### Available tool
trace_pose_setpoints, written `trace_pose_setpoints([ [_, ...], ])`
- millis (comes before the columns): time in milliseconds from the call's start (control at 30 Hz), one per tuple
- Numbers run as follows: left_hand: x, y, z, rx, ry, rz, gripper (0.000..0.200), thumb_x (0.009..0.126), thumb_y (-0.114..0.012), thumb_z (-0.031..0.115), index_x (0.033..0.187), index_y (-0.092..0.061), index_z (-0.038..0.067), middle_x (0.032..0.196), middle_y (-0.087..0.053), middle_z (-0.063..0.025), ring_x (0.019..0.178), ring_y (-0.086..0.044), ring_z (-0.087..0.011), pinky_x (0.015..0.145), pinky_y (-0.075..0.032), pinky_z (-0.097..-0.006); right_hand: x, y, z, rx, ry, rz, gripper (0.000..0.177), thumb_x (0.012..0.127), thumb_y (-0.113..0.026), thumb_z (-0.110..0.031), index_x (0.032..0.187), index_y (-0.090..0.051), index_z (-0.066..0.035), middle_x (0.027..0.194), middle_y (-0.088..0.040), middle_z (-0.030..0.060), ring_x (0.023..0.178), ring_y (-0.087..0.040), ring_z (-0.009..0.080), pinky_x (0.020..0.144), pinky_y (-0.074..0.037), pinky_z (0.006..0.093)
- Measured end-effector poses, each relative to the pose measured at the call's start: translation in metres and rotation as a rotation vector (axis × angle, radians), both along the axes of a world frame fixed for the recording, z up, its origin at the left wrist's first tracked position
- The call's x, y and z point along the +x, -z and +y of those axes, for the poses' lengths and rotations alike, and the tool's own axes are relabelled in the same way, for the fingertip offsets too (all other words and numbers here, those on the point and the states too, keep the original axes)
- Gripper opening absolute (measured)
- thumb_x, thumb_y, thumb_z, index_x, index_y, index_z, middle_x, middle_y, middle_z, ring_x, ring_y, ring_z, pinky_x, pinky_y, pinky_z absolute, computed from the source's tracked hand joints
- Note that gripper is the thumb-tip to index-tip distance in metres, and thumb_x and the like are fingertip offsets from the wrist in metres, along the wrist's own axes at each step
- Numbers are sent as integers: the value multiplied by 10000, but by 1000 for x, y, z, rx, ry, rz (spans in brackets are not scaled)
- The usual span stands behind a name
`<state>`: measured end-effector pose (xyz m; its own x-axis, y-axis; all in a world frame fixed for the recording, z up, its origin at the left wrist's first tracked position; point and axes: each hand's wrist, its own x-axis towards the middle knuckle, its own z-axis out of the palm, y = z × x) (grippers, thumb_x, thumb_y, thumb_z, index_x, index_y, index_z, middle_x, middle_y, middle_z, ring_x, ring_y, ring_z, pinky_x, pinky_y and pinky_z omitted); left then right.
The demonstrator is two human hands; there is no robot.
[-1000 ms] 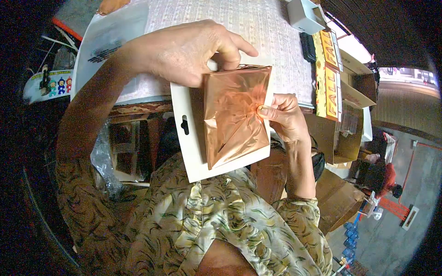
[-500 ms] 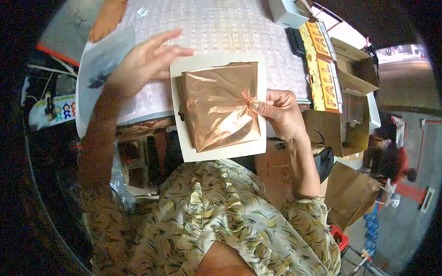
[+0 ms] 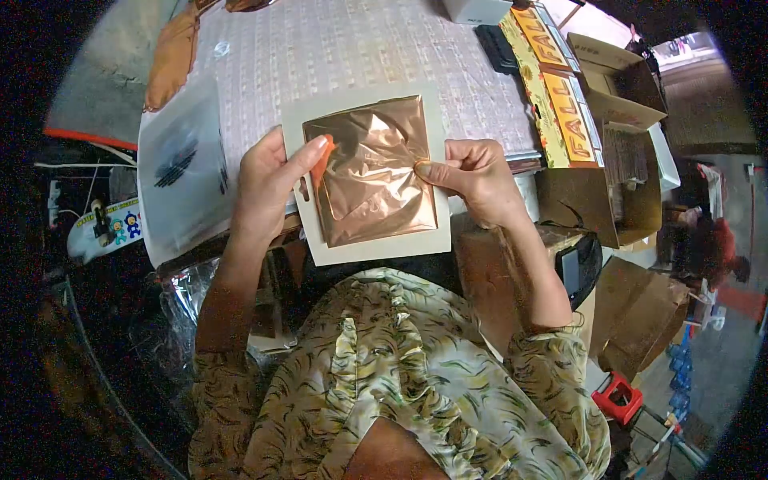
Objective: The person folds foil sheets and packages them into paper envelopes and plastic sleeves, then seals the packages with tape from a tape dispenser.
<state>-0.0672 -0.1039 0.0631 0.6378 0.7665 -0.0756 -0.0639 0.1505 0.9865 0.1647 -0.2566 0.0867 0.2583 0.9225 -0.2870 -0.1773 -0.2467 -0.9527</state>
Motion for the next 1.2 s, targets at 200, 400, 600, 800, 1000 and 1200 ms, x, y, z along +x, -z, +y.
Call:
trace_pose_setpoints([
  [200, 7, 6, -5, 26, -51, 29, 269, 984, -714, 205, 1142, -671, -9, 926, -744, -40, 771, -667, -58, 612, -512, -216, 5, 8, -7, -31, 9, -33, 99, 908, -772, -74, 856, -746, 6, 776, -729, 42, 634, -602, 50, 552, -445, 207],
  [400, 13, 6, -3, -124, -58, -35, 336, 992, -702, 260, 1168, -646, -21, 963, -722, -33, 799, -648, -75, 723, -525, -221, 23, 28, 3, 41, 24, -27, 97, 913, -771, -81, 862, -741, -4, 763, -717, 28, 640, -612, 54, 563, -463, 205],
  [600, 7, 5, -5, -127, 138, 55, 283, 973, -709, 150, 1183, -642, -28, 1030, -725, -67, 907, -664, -92, 811, -535, -246, 15, 11, 16, 41, 133, -2, 92, 901, -783, -87, 821, -759, -50, 633, -646, -32, 485, -406, 18, 462, -259, 229],
  [800, 11, 10, -7, -153, 56, -18, 249, 969, -715, 159, 1147, -658, -6, 978, -724, -39, 874, -655, -80, 779, -526, -235, 17, 18, 17, 75, 129, -55, 93, 908, -777, -79, 829, -747, -40, 645, -643, -27, 496, -410, 18, 460, -269, 233],
  [1000, 11, 14, -13, -74, 36, 36, 205, 970, -716, 149, 1123, -667, 22, 959, -719, -25, 834, -653, -80, 743, -525, -237, 14, 17, 15, 93, 153, -10, 75, 901, -780, -67, 851, -749, -21, 668, -650, -15, 518, -422, 22, 475, -283, 223],
  [1200, 4, 1, -24, -14, 58, 144, 200, 968, -710, 104, 1131, -655, 2, 1029, -725, -54, 886, -669, -91, 792, -550, -252, 17, 28, -2, 49, 131, -27, 70, 885, -788, -59, 868, -752, -1, 729, -701, 15, 583, -539, 44, 523, -390, 221],
])
